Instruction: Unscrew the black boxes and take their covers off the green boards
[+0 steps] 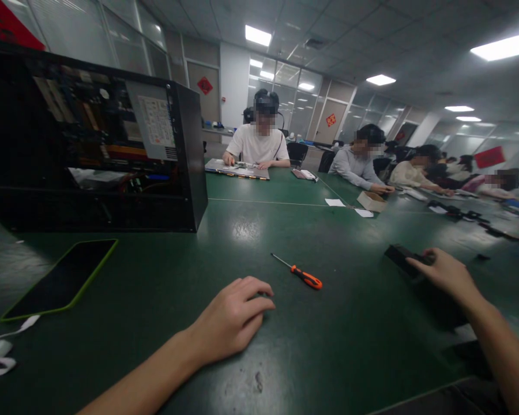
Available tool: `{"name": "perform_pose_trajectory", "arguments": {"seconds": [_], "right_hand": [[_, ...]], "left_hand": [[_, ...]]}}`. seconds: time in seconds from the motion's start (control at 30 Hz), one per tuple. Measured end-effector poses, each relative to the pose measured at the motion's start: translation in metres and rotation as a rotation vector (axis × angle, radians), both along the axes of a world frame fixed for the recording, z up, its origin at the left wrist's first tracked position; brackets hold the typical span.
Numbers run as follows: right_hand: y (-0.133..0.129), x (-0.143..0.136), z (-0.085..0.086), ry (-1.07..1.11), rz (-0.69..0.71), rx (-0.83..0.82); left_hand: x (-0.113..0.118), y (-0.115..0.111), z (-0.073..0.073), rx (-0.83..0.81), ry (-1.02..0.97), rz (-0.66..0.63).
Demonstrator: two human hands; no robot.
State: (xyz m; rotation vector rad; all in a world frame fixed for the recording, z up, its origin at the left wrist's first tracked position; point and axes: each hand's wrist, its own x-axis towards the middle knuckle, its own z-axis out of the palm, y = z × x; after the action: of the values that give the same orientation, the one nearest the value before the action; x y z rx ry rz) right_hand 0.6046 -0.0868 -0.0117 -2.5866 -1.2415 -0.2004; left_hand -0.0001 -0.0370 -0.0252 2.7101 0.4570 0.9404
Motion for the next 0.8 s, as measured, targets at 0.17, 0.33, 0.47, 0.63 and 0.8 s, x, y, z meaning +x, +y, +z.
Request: {"name": "perform_pose_trajectory", "arguments": {"seconds": [0.17,0.33,0.47,0.63,0.8], "right_hand": [[0.036,-0.023,0.016,0.028,0.097,-0.125],[0.046,-0.1,0.045,0.002,0.337,-0.08],[0.036,-0.221,0.061,0.126,0.859,-0.046],[0.027,-0.35,0.033,0.223,1.377,-0.093],[0.035,-0.355,0.009,0.326,1.405,-0.004]], "left_hand": [[0.0,0.003,-0.002,-0.079,-0.019,0.02],[0.002,0.006,-0.003,-0.208,-0.085,0.094],[0.002,0.01,-0.004,-0.317,-0.159,0.226],[0.002,0.011,-0.004,-0.364,-0.154,0.267],[0.004,0.009,-0.003,-0.369,-0.075,0.217]]}}
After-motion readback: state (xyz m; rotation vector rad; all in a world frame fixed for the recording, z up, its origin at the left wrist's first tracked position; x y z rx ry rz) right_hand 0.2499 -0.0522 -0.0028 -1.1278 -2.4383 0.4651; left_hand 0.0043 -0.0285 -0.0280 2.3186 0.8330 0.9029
